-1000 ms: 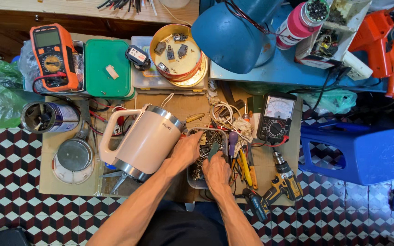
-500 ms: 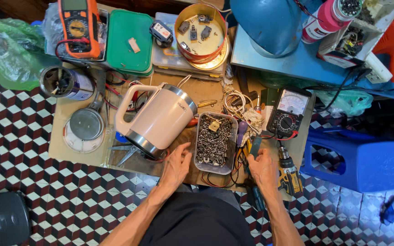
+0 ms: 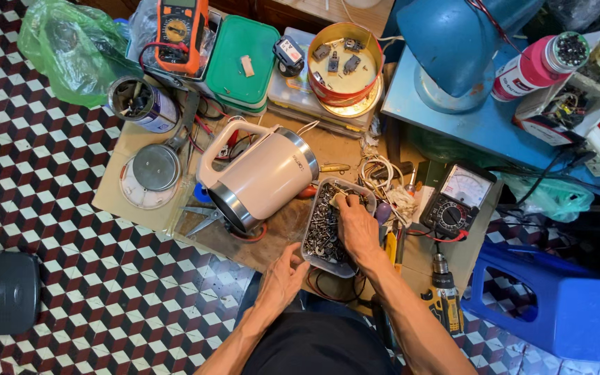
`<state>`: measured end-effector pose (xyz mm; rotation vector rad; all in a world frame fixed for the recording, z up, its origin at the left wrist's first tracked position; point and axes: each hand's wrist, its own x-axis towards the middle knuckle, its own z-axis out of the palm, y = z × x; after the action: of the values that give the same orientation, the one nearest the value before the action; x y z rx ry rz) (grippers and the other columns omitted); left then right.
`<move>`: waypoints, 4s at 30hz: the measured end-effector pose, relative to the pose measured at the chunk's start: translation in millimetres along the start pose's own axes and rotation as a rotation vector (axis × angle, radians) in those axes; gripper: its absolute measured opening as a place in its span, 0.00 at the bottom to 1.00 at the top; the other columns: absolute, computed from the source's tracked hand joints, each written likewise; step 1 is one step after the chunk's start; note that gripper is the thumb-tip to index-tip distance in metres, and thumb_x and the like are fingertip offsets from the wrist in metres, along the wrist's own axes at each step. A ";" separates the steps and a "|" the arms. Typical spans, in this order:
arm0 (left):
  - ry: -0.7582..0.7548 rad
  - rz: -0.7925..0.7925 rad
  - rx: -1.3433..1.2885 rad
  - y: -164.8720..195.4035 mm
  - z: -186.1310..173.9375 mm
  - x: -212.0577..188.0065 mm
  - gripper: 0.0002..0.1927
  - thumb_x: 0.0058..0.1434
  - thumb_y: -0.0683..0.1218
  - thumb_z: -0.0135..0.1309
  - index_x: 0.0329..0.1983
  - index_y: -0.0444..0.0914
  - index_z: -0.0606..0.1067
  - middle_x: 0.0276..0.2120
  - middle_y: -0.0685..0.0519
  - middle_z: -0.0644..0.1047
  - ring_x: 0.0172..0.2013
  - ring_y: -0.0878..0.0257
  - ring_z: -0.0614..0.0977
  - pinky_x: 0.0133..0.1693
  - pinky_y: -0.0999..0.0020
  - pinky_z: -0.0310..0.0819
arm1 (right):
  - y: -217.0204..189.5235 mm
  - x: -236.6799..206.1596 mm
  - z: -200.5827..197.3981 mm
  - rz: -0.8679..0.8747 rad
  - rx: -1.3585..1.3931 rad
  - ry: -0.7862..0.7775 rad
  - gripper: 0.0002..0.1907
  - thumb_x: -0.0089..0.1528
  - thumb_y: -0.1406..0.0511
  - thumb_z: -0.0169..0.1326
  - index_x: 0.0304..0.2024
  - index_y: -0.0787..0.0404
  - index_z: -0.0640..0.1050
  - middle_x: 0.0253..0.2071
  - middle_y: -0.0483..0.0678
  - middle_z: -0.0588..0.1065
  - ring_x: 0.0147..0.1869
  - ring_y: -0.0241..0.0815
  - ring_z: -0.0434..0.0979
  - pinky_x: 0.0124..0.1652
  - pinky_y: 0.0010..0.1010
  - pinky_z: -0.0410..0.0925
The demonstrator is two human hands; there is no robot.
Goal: The person disassembles a white electric kettle, removes the outer casing, and manipulates internal wires and components. They then search through a container of screws and fasteners, selecting small parts while handling the kettle and tools on a cluttered workbench.
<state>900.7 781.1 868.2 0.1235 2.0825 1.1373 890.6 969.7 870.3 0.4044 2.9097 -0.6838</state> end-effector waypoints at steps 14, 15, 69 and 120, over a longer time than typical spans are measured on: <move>0.106 0.103 0.152 30.0 14.2 37.8 0.27 0.61 0.47 0.56 0.64 0.41 0.68 0.43 0.47 0.80 0.31 0.54 0.83 0.36 0.58 0.78 | 26.4 18.1 -7.2 -0.164 -0.263 0.018 0.17 0.56 0.73 0.54 0.49 0.63 0.73 0.47 0.56 0.70 0.46 0.57 0.76 0.41 0.46 0.72; 0.115 0.129 0.190 33.5 15.9 39.9 0.27 0.60 0.46 0.56 0.64 0.42 0.69 0.44 0.47 0.80 0.32 0.52 0.84 0.36 0.57 0.78 | 30.1 18.4 -8.7 -0.144 -0.253 0.007 0.16 0.57 0.73 0.54 0.49 0.63 0.73 0.46 0.56 0.70 0.46 0.56 0.76 0.41 0.46 0.71; -0.036 0.728 0.869 51.5 171.4 195.0 0.19 0.54 0.43 0.59 0.49 0.37 0.71 0.52 0.41 0.71 0.61 0.44 0.68 0.66 0.43 0.51 | 328.8 71.5 -235.0 0.528 0.779 0.977 0.25 0.65 0.66 0.54 0.61 0.74 0.70 0.43 0.50 0.79 0.41 0.35 0.76 0.43 0.24 0.69; -0.065 0.519 0.711 80.2 136.9 137.9 0.11 0.60 0.37 0.51 0.47 0.33 0.71 0.53 0.39 0.73 0.53 0.42 0.75 0.50 0.48 0.73 | 171.9 -61.2 13.5 0.820 0.265 -0.049 0.23 0.62 0.56 0.52 0.54 0.63 0.77 0.31 0.59 0.81 0.38 0.60 0.82 0.41 0.49 0.72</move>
<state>870.6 979.8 806.4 1.0709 2.3705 0.5869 999.2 1097.7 797.3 1.4542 2.2685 -0.8817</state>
